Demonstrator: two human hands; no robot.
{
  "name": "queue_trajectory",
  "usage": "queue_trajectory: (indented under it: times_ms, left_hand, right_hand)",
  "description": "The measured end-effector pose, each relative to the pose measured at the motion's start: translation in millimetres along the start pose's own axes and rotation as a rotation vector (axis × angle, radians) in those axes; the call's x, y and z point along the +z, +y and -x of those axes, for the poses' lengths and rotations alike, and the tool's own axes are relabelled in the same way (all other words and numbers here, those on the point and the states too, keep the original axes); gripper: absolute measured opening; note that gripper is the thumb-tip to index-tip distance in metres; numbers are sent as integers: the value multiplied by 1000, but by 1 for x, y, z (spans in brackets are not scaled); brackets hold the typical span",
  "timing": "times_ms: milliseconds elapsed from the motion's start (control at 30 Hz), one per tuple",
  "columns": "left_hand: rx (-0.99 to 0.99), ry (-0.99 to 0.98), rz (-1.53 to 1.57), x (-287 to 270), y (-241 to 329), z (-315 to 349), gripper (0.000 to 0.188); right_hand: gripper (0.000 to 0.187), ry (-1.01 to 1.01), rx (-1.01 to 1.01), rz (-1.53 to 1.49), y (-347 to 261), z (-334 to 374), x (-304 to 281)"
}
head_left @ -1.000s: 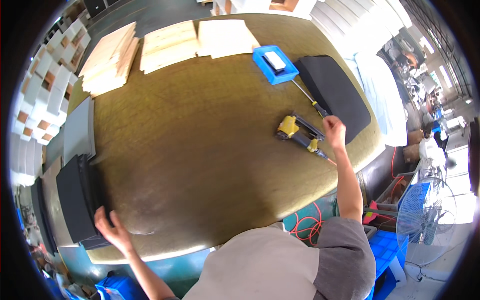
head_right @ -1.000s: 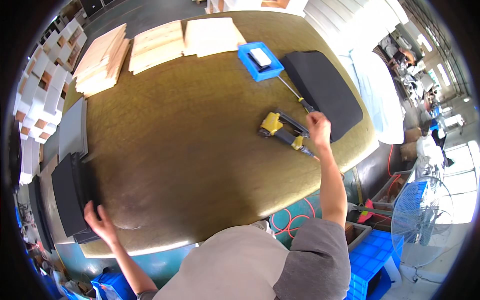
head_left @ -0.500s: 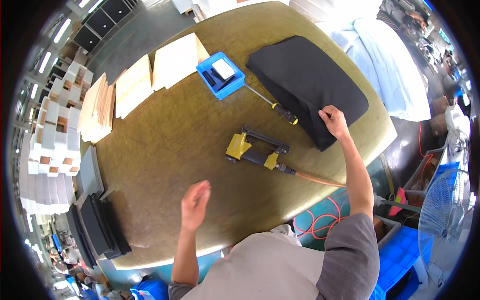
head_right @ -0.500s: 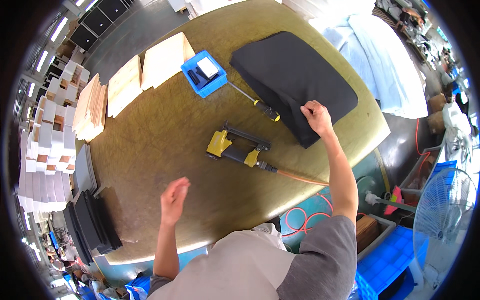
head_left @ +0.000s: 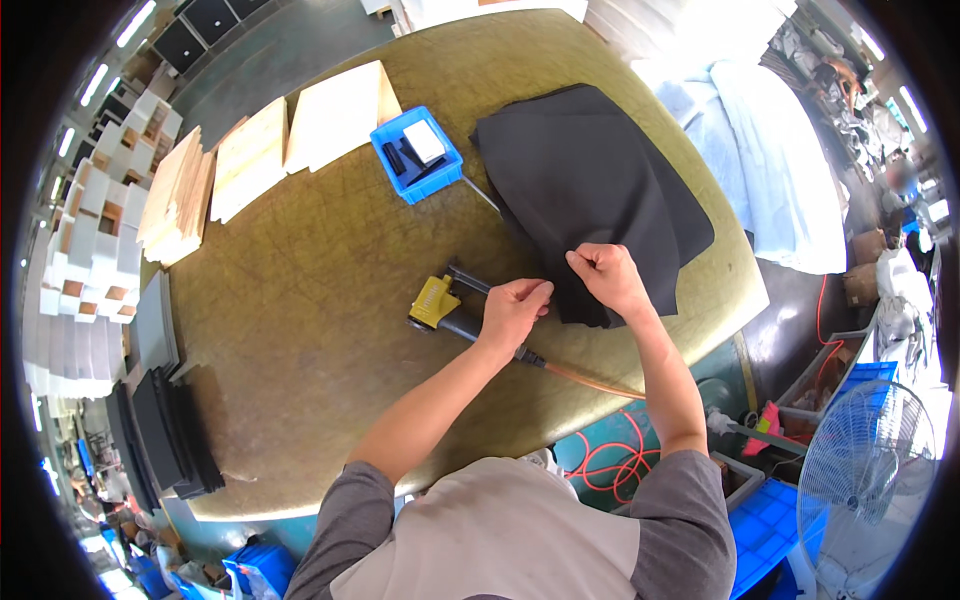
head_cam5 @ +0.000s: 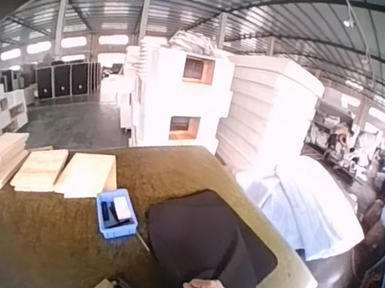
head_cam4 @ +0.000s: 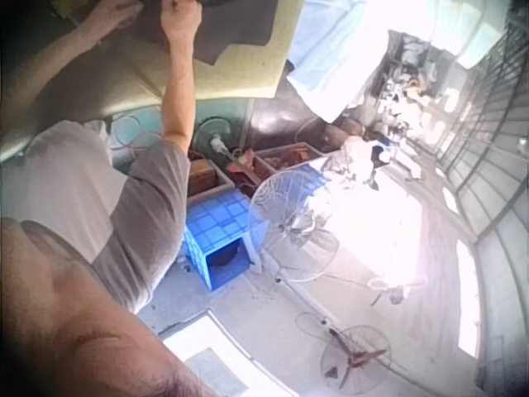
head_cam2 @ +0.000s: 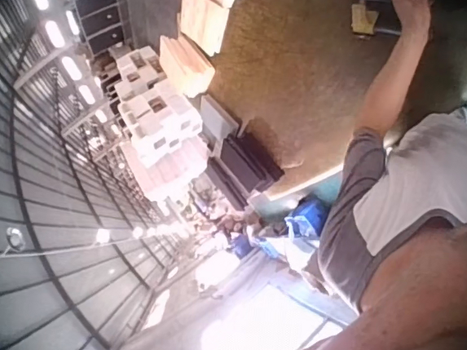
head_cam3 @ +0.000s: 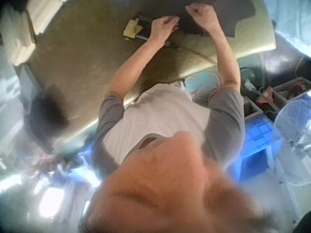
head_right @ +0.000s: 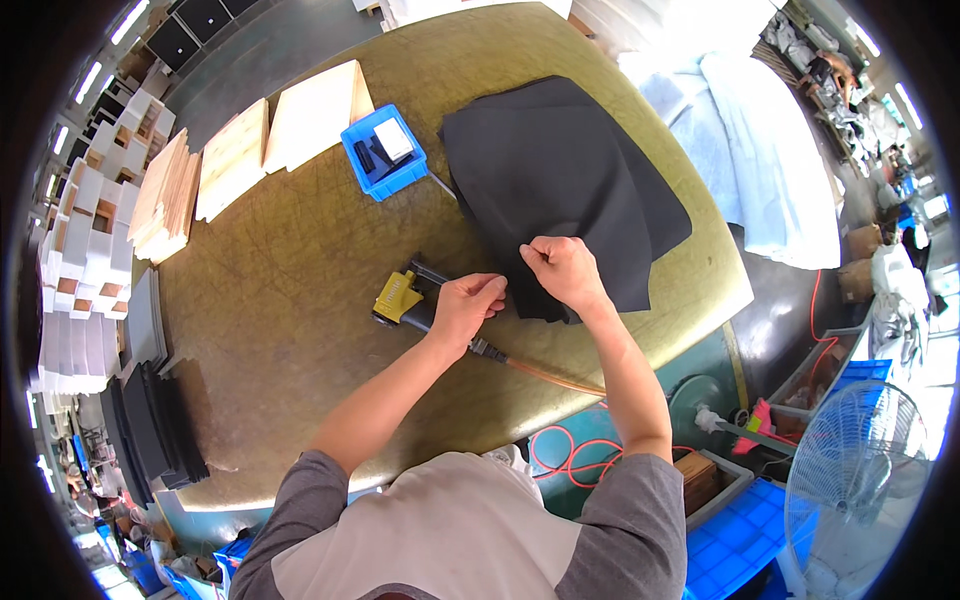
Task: The recorder uses a pneumatic staple gun to attach black fabric over wooden boards to create upholstered furniture components.
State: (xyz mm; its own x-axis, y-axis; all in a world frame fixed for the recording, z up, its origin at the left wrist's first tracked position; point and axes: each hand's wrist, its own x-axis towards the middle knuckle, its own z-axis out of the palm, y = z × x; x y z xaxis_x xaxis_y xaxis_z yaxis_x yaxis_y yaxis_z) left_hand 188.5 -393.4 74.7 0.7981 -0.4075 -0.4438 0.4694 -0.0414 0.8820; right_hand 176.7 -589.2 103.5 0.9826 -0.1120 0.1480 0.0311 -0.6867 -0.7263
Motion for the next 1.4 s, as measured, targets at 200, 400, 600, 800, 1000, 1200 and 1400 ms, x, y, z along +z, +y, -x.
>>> queue_trajectory:
  times_ms: [200,400,600,800,1000,1200,1400]
  left_hand:
    - [264,188,-129,-3,0,-3,26]
    - [89,-136,198,7,22,-4,46]
    - [102,-138,547,-2,51,2,19]
    - [245,-185,635,-41,104,30,22]
    - [358,-109,667,-168,128,36,30]
    - [446,-118,702,-205,120,134,43]
    - [640,124,721,-263,95,206,31]
  right_hand:
    - [33,-8,-59,-15,1,-11,-8]
    - [31,22,-94,-197,-4,-12,4]
    - [75,141,-256,-185,-35,33,-3]
    - [45,481,-217,361,-11,59,51]
    - [92,299,-457,60,-103,5,86]
    - [69,356,-633,-134,-216,-26,195]
    - [16,-189,-540,-975,-265,-15,204]
